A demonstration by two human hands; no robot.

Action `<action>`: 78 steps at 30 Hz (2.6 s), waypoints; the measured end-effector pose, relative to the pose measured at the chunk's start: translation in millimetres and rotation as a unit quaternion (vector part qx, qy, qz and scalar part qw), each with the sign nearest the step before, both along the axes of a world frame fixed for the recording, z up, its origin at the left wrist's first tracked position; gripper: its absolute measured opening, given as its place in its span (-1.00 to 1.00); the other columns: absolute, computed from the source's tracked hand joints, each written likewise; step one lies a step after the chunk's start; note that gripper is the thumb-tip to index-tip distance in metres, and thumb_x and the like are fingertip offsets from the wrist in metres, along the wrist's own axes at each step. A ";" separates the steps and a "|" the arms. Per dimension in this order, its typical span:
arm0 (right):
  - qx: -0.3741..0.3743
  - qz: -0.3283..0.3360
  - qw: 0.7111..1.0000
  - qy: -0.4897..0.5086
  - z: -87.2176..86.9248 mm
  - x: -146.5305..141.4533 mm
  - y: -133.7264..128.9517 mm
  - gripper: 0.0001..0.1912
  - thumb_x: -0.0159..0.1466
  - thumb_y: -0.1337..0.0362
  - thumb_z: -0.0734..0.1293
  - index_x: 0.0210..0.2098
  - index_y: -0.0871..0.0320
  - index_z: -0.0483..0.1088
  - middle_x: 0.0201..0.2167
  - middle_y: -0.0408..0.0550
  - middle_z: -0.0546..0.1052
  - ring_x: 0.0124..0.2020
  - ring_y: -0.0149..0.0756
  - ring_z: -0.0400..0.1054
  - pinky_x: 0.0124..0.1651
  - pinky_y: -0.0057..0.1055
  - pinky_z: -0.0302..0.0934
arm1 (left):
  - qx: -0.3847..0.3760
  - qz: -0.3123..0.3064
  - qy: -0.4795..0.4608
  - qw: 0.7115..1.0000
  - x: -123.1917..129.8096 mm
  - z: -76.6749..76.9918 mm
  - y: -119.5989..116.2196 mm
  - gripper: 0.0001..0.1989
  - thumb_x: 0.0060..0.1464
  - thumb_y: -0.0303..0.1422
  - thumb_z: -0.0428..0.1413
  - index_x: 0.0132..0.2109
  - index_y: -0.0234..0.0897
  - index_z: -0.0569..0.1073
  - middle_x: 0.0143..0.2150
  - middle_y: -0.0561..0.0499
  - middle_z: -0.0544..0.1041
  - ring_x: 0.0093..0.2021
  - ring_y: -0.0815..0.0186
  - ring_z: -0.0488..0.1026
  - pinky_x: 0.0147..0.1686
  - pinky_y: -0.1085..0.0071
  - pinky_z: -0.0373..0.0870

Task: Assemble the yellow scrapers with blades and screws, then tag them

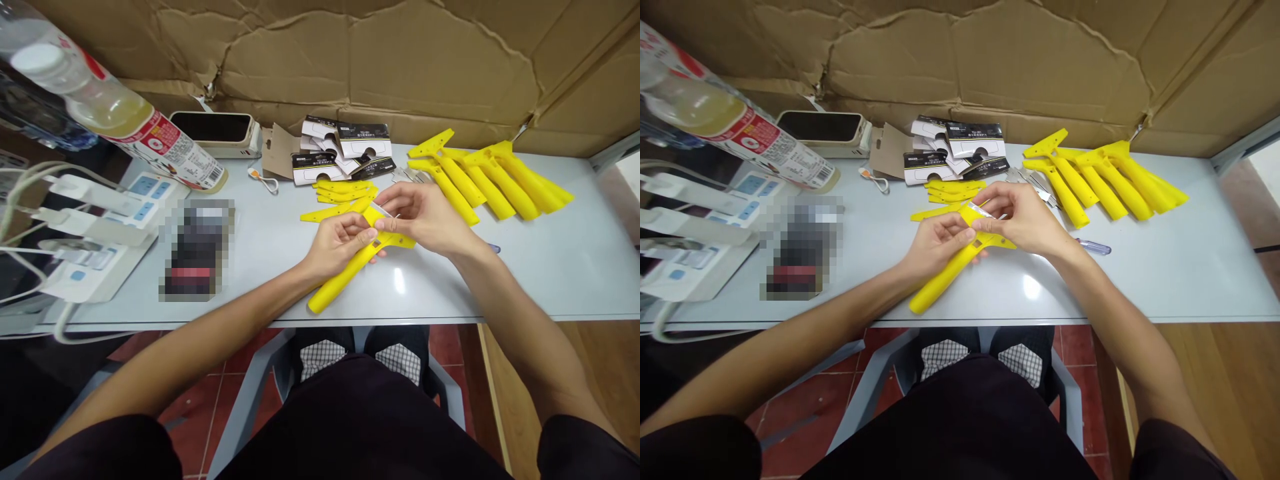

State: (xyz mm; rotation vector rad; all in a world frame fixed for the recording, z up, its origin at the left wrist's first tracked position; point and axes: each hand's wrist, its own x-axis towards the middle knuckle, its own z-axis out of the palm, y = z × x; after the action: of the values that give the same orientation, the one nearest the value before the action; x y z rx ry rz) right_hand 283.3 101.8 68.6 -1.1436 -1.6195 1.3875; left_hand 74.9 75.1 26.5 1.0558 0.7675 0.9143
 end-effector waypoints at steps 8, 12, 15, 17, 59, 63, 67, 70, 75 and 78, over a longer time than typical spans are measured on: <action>0.096 -0.058 0.993 -0.029 23.8 14.2 -10.4 -0.46 0.29 -0.28 0.54 -0.12 0.07 0.66 -0.09 0.01 0.72 -0.11 -0.16 0.61 -0.01 -0.17 0.54 | 0.001 0.017 0.033 0.999 -0.7 2.4 1.2 -0.43 0.00 0.09 0.51 -0.24 -0.26 0.45 -0.37 -0.04 0.69 -0.47 0.25 0.70 -0.44 0.41 0.67; 0.161 -0.134 0.961 -0.179 32.5 65.7 -41.7 -0.63 0.41 -0.11 0.49 -0.13 0.07 0.68 -0.15 0.00 0.73 -0.23 -0.18 0.57 -0.15 -0.16 0.49 | -0.009 0.034 0.042 0.998 -1.3 1.4 1.6 -0.45 -0.01 0.07 0.52 -0.26 -0.24 0.46 -0.35 -0.07 0.72 -0.43 0.19 0.72 -0.46 0.40 0.68; 0.212 -0.114 0.901 -0.360 18.9 114.5 -67.7 -0.75 0.40 0.04 0.50 -0.10 0.06 0.69 -0.17 -0.02 0.73 -0.32 -0.19 0.50 -0.22 -0.14 0.41 | -0.016 0.047 0.053 0.997 -1.0 1.9 1.3 -0.50 0.04 0.02 0.50 -0.23 -0.26 0.52 -0.34 -0.09 0.73 -0.43 0.19 0.72 -0.47 0.40 0.67; 0.234 -0.110 0.871 -0.418 3.1 141.1 -80.1 -0.70 0.42 0.09 0.48 0.04 0.11 0.69 -0.04 0.09 0.71 -0.22 -0.12 0.53 -0.06 -0.05 0.46 | -0.020 0.055 0.059 0.997 -0.5 2.8 0.9 -0.54 0.08 -0.02 0.49 -0.21 -0.27 0.53 -0.32 -0.10 0.73 -0.36 0.13 0.76 -0.45 0.39 0.69; 0.403 0.017 0.844 -0.354 24.0 49.3 -47.1 -0.84 0.47 0.32 0.36 -0.03 0.00 0.58 -0.21 -0.01 0.57 -0.32 -0.21 0.48 -0.27 -0.21 0.42 | -0.016 0.027 -0.001 0.999 2.6 1.5 1.2 -0.41 -0.04 0.07 0.53 -0.23 -0.26 0.45 -0.33 -0.01 0.66 -0.37 0.17 0.75 -0.42 0.38 0.68; 0.395 0.011 0.843 -0.365 25.1 50.6 -48.4 -0.83 0.46 0.31 0.38 -0.02 -0.04 0.59 -0.18 0.00 0.58 -0.31 -0.20 0.50 -0.25 -0.19 0.44 | -0.019 0.030 0.002 0.999 2.6 3.4 0.9 -0.41 -0.05 0.06 0.54 -0.25 -0.26 0.45 -0.33 -0.01 0.66 -0.37 0.17 0.75 -0.42 0.38 0.68; 0.412 0.009 0.830 -0.376 25.4 51.5 -49.9 -0.82 0.47 0.31 0.37 -0.01 -0.01 0.60 -0.16 0.02 0.58 -0.28 -0.20 0.50 -0.25 -0.20 0.45 | -0.021 0.030 0.005 0.999 2.6 4.1 0.5 -0.45 -0.04 0.00 0.55 -0.24 -0.25 0.45 -0.33 0.00 0.66 -0.36 0.17 0.75 -0.41 0.38 0.69; 0.430 0.009 0.806 -0.406 29.2 50.0 -52.5 -0.80 0.50 0.31 0.34 0.01 0.05 0.61 -0.16 0.04 0.58 -0.27 -0.20 0.50 -0.29 -0.23 0.42 | -0.017 0.029 -0.005 0.999 2.6 2.7 0.4 -0.49 -0.01 -0.07 0.55 -0.24 -0.27 0.45 -0.33 0.01 0.66 -0.38 0.20 0.74 -0.42 0.40 0.68; 0.460 0.020 0.745 -0.484 53.6 38.6 -60.9 -0.76 0.53 0.33 0.28 -0.06 0.12 0.63 -0.12 0.07 0.56 -0.34 -0.24 0.40 -0.35 -0.25 0.29 | -0.004 0.031 0.015 0.999 3.4 -1.7 0.6 -0.56 0.10 -0.11 0.48 -0.20 -0.26 0.44 -0.31 -0.02 0.69 -0.39 0.22 0.73 -0.42 0.40 0.66; 0.440 0.033 0.733 -0.517 73.9 27.9 -65.5 -0.69 0.55 0.38 0.22 -0.12 0.07 0.61 -0.11 0.06 0.56 -0.32 -0.21 0.37 -0.32 -0.23 0.25 | -0.002 0.037 0.022 0.999 4.0 -3.0 1.1 -0.59 0.12 -0.13 0.46 -0.20 -0.26 0.45 -0.28 -0.05 0.71 -0.37 0.21 0.74 -0.42 0.40 0.66</action>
State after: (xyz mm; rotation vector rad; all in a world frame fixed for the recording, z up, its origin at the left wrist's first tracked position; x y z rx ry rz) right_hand 311.2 36.2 142.5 -1.2493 -2.6204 -0.2916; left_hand 78.9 76.2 23.5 1.0523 0.8506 0.9550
